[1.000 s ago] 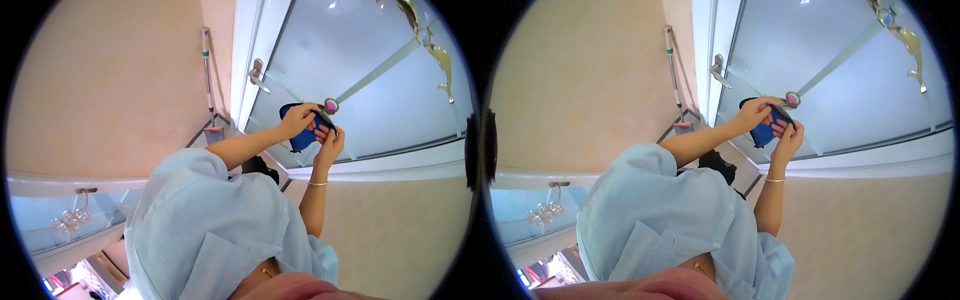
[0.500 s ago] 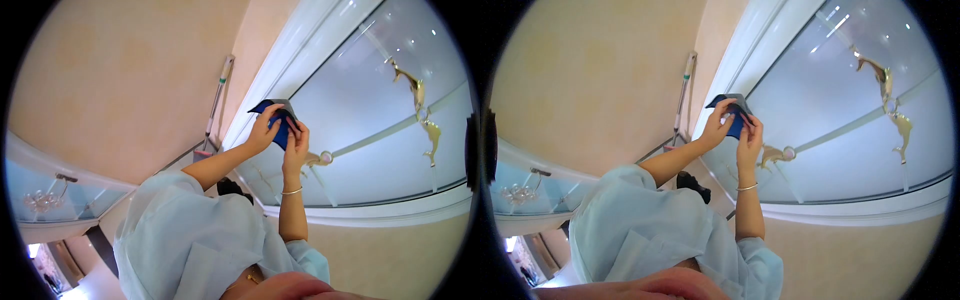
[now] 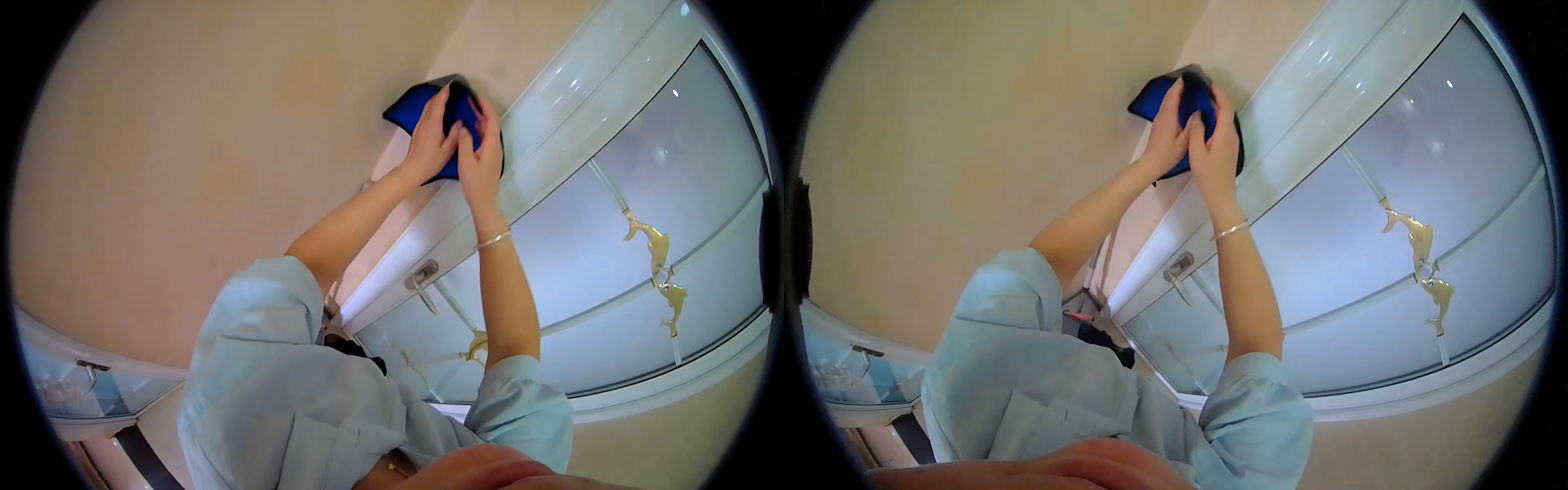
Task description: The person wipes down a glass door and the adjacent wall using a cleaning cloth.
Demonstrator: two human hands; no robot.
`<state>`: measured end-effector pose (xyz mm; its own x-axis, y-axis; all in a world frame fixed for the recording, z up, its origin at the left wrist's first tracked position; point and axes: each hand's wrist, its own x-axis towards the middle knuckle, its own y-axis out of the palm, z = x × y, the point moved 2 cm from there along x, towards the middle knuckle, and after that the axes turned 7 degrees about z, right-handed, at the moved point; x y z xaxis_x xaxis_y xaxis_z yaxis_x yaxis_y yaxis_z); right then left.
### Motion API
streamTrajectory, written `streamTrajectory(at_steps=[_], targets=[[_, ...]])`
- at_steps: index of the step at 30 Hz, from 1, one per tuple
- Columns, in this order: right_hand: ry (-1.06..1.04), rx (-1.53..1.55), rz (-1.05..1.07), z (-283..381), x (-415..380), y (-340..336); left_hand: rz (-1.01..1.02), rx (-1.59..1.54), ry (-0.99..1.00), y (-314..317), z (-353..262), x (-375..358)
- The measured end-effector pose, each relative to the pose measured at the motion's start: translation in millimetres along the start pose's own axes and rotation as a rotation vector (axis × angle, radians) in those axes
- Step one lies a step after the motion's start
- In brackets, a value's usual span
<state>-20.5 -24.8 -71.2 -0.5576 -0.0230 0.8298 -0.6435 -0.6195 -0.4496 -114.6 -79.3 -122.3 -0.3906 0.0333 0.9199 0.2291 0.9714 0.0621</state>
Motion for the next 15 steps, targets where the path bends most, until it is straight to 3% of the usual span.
streamTrajectory(at_steps=[4,7,10,15], targets=[[-0.085,-0.246,0.01,-9.7,65.0,-14.7,0.054,0.062,0.063,10.0,17.5,62.8],[-0.149,-0.401,0.02,-19.4,85.6,-17.2,0.099,-0.111,-0.016,11.0,22.4,74.5],[-0.353,-0.374,0.041,-13.2,81.3,-13.9,0.049,-0.16,-0.025,7.7,21.2,61.9],[-0.298,-0.657,0.052,-25.9,74.1,0.0,0.149,0.067,0.067,16.4,31.3,24.4]])
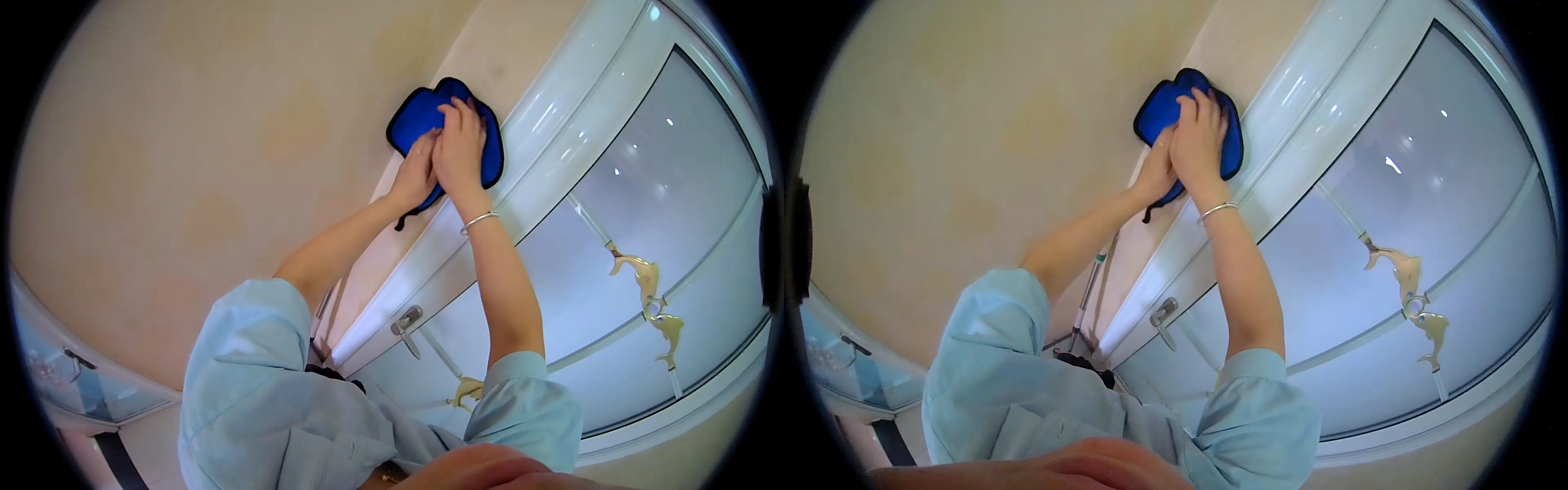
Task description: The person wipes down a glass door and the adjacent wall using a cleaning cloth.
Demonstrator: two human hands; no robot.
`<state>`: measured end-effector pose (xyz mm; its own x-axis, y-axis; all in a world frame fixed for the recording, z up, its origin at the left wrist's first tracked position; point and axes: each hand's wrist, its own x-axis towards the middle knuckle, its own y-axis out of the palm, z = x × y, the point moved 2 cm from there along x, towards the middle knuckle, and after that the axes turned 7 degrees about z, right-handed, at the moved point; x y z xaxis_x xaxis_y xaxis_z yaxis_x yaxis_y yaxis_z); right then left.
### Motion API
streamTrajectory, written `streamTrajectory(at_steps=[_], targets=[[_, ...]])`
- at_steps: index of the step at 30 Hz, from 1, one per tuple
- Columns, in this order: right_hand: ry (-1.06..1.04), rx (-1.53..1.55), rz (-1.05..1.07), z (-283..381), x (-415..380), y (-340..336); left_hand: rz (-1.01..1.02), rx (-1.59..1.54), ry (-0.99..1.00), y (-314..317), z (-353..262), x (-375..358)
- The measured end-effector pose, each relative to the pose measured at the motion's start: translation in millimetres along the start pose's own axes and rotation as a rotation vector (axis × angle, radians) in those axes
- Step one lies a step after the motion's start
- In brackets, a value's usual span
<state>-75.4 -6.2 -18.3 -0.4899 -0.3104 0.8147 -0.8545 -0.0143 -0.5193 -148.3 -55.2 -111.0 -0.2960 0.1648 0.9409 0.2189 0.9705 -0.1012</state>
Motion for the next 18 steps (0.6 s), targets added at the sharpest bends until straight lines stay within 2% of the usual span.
streamTrajectory(at_steps=[2,6,9,10,15,18], targets=[[0.022,-0.082,0.054,-1.6,-2.1,7.3,-0.019,0.039,0.083,9.4,-7.2,-8.7],[0.106,-0.149,0.124,-12.0,-2.7,24.3,0.049,0.166,0.05,14.3,14.7,-13.1],[0.086,-0.251,0.104,-18.2,14.7,27.3,0.131,0.246,0.004,8.9,11.3,-20.5],[0.065,-0.425,0.089,-21.8,23.2,30.4,0.137,0.238,0.004,8.3,11.2,-15.8],[0.021,-0.622,0.05,-44.0,76.6,21.1,0.091,0.24,0.042,8.8,10.9,36.7],[0.046,-0.714,0.118,-39.3,102.1,-4.5,0.065,0.266,0.106,12.0,15.6,66.4]])
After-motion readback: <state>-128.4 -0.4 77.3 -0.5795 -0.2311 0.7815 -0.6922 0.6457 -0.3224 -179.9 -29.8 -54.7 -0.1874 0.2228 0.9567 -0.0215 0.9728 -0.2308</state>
